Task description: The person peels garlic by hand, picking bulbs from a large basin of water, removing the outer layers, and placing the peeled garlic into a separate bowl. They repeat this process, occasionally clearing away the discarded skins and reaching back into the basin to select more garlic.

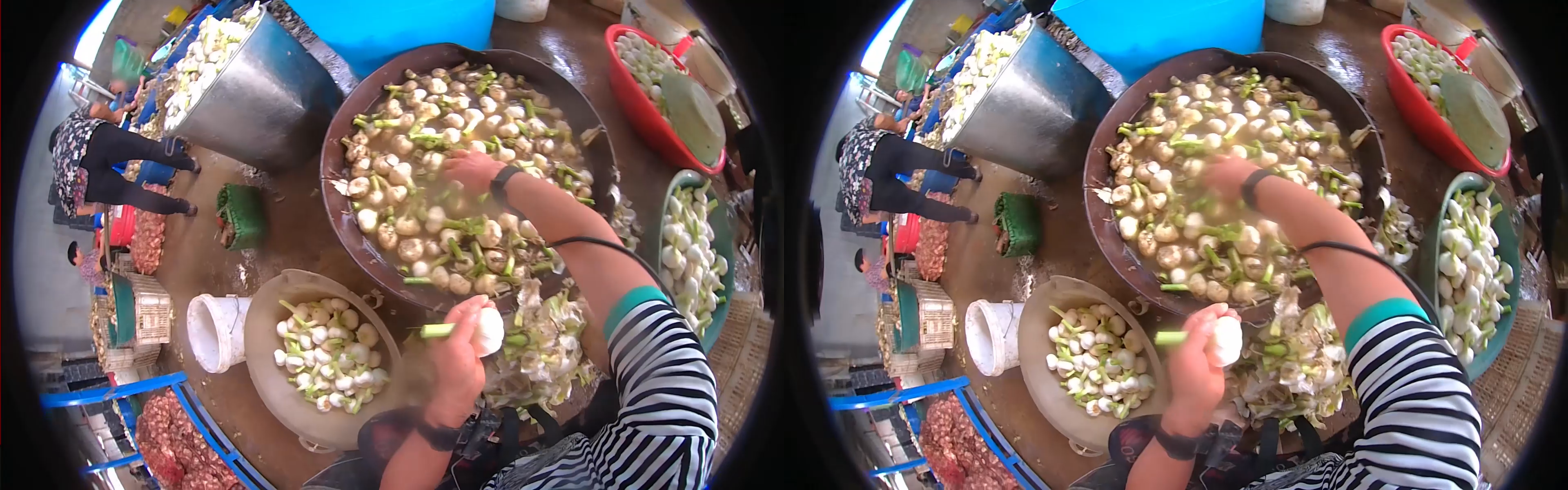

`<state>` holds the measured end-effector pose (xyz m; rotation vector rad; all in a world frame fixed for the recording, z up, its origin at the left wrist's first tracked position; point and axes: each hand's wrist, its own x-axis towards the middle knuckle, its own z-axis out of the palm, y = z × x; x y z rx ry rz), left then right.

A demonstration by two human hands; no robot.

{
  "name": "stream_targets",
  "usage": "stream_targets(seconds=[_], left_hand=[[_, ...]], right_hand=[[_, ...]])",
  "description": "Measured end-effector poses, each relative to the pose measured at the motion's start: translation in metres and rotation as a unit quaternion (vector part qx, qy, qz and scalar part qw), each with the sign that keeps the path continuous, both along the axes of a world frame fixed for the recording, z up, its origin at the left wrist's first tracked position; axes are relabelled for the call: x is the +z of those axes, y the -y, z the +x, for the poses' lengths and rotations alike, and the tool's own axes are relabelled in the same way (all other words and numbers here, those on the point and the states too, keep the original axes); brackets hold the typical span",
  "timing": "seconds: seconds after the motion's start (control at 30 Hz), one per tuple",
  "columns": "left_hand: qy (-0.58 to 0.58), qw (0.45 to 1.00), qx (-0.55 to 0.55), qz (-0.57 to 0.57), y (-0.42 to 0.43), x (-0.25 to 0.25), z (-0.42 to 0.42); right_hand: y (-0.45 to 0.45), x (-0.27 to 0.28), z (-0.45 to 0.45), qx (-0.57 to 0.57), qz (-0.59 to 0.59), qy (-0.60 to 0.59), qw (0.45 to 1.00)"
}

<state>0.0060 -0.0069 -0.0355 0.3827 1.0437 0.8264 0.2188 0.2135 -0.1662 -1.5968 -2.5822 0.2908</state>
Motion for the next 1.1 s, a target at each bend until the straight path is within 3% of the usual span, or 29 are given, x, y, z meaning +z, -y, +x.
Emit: stream_targets(seconds=[0.03,0.07,0.2,0.23,0.33,0.37,0.47,0.57,0.6,0.67,0.73,0.77,0.8,0.83,0.9,0.93,1.0,1.03,1.07,1.1], left_hand=[[-0.010,1.000,0.007,0.014,-0.001,-0.003,0.001],[-0.020,0.999,0.014,0.027,-0.003,-0.005,0.001],[-0.019,1.000,0.005,0.011,-0.006,-0.004,-0.002],[-0.012,1.000,0.007,0.014,-0.007,-0.005,-0.004],[0.007,1.000,-0.002,0.021,-0.009,0.002,-0.004],[0.014,1.000,-0.002,0.027,-0.011,0.004,-0.003],[0.031,0.999,0.007,0.041,-0.010,0.005,-0.003],[0.058,0.997,0.007,0.047,-0.008,0.001,-0.004],[0.065,0.996,0.005,0.060,-0.008,-0.001,-0.003],[0.041,0.996,0.040,0.075,-0.008,0.000,0.005],[0.046,0.993,0.024,0.106,-0.011,0.003,0.010],[0.045,0.991,0.029,0.122,-0.011,0.010,0.012],[0.043,0.989,0.036,0.137,-0.011,0.016,0.014],[0.070,0.983,0.041,0.167,-0.014,0.012,0.016],[0.111,0.972,0.005,0.205,-0.014,0.007,0.014],[0.125,0.968,-0.015,0.218,-0.017,0.005,0.013],[0.043,0.968,0.013,0.248,-0.015,0.004,0.015],[-0.124,0.923,0.027,0.363,-0.011,0.002,0.015],[-0.287,0.841,0.040,0.457,-0.009,0.003,0.013],[-0.338,0.792,0.050,0.507,-0.003,0.020,0.009]], right_hand=[[-0.006,-0.019,-0.003,-0.022,0.010,0.142,0.990],[-0.008,-0.018,-0.011,-0.046,-0.036,0.207,0.977],[-0.005,-0.023,-0.025,-0.189,-0.063,0.308,0.930],[-0.008,-0.007,-0.021,-0.165,-0.106,0.294,0.935],[-0.011,-0.021,-0.005,-0.187,-0.065,0.313,0.929],[0.002,-0.020,0.006,-0.106,-0.059,0.320,0.940],[0.031,0.000,0.030,-0.009,-0.102,0.376,0.921],[0.050,0.021,0.040,-0.198,-0.069,0.146,0.967],[0.063,0.032,0.046,-0.208,-0.100,0.001,0.973],[0.088,0.085,0.040,-0.216,-0.142,-0.294,0.920],[0.123,0.124,0.018,-0.152,-0.130,-0.381,0.903],[0.138,0.147,0.004,-0.089,-0.068,-0.332,0.937],[0.149,0.157,-0.005,-0.058,-0.079,-0.286,0.953],[0.155,0.144,-0.012,-0.027,0.011,-0.288,0.957],[0.167,0.128,-0.023,0.007,0.044,-0.390,0.920],[0.173,0.135,-0.037,-0.053,-0.003,-0.459,0.887],[0.187,0.158,-0.066,-0.236,-0.070,-0.570,0.784],[0.198,0.186,-0.073,-0.257,-0.091,-0.545,0.793],[0.209,0.207,-0.077,-0.283,-0.110,-0.518,0.800],[0.214,0.206,-0.086,-0.267,-0.050,-0.548,0.791]])
